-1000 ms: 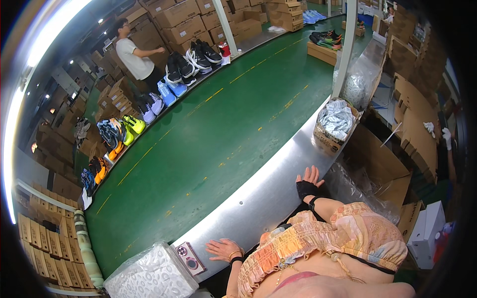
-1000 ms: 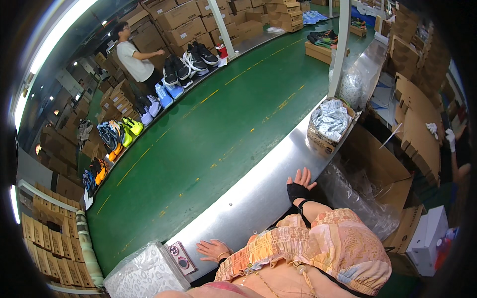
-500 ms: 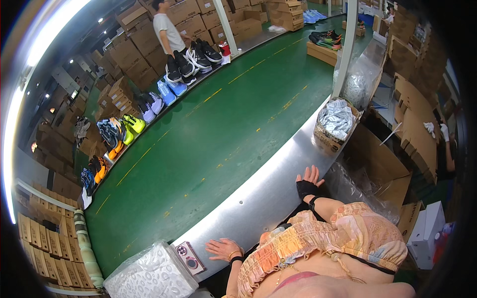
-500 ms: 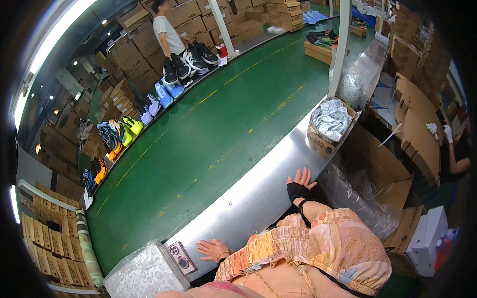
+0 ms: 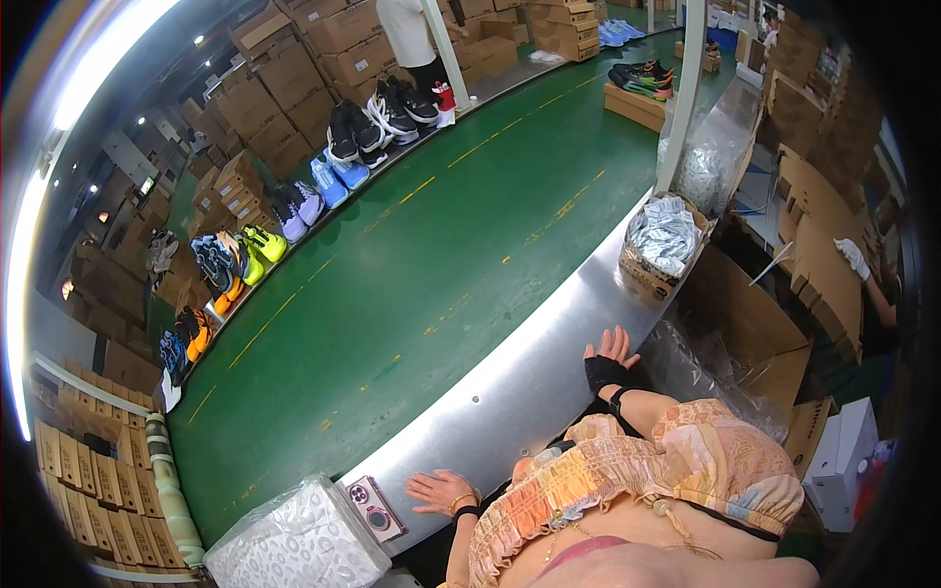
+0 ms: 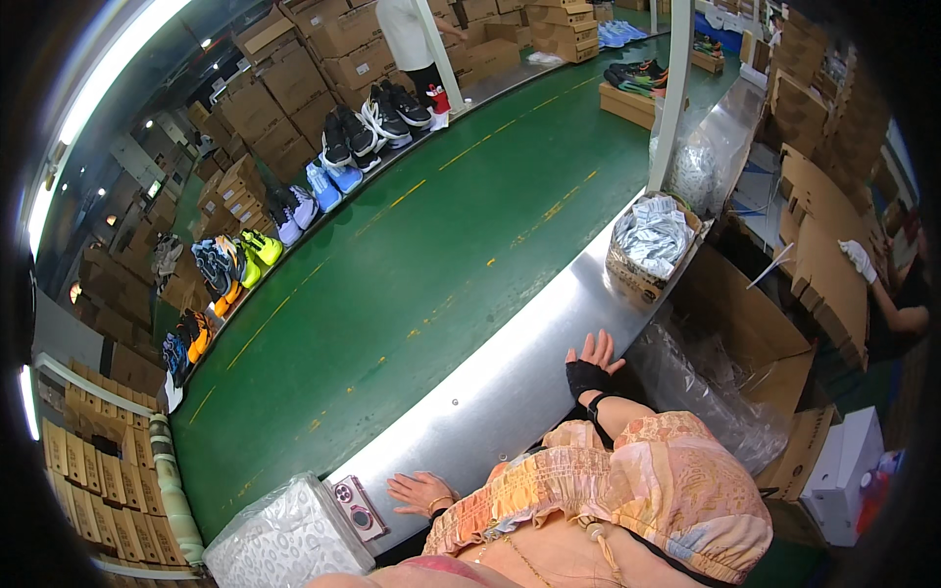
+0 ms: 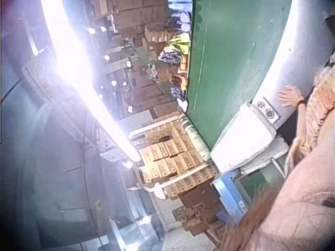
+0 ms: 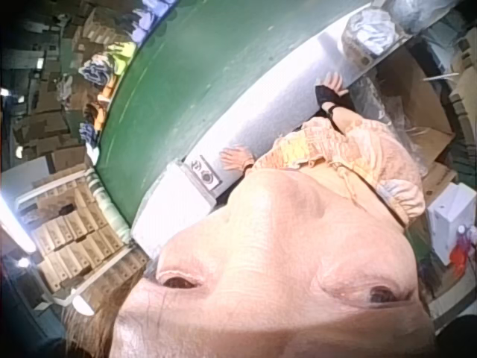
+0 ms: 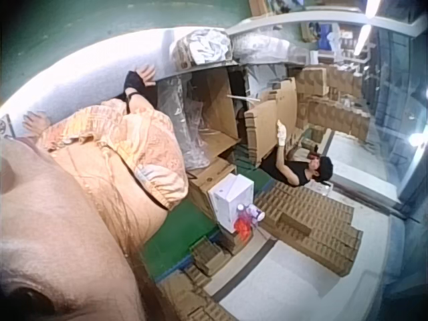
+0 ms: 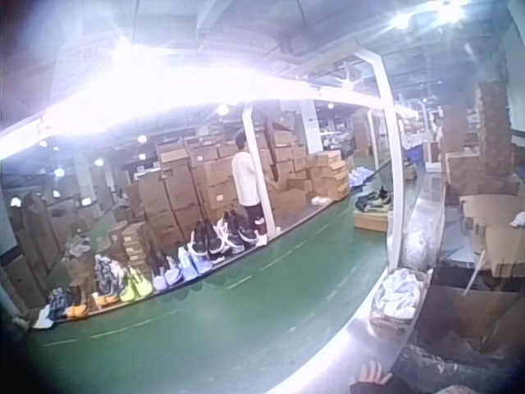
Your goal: Packing pairs of shoes into boxes using tissue paper.
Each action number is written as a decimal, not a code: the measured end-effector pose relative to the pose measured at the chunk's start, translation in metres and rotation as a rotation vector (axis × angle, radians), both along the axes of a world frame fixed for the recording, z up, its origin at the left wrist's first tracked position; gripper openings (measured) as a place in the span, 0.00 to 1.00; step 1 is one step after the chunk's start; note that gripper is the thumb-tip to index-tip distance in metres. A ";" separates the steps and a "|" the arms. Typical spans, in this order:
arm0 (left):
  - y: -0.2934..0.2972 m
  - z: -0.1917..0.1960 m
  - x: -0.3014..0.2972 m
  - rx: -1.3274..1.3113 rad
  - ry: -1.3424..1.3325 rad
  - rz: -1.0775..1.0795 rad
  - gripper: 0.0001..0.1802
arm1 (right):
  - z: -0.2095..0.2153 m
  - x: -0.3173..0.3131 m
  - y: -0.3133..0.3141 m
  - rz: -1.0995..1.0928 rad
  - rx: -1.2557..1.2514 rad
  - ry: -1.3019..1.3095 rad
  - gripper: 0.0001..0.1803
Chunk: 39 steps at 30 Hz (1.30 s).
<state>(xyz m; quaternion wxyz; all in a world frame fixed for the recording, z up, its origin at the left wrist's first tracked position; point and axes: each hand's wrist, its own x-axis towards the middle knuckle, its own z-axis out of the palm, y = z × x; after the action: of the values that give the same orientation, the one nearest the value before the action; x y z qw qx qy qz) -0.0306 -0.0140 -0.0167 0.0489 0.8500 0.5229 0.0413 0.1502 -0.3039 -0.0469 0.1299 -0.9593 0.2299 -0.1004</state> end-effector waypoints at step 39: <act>0.001 -0.005 -0.001 0.028 -0.024 0.003 0.27 | -0.002 0.000 -0.002 0.013 0.007 0.012 0.29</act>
<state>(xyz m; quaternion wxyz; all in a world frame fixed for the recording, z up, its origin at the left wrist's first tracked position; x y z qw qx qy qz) -0.0314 -0.0127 -0.0218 0.0429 0.8492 0.5231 0.0589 0.1498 -0.3057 -0.0487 0.1322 -0.9609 0.2248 -0.0928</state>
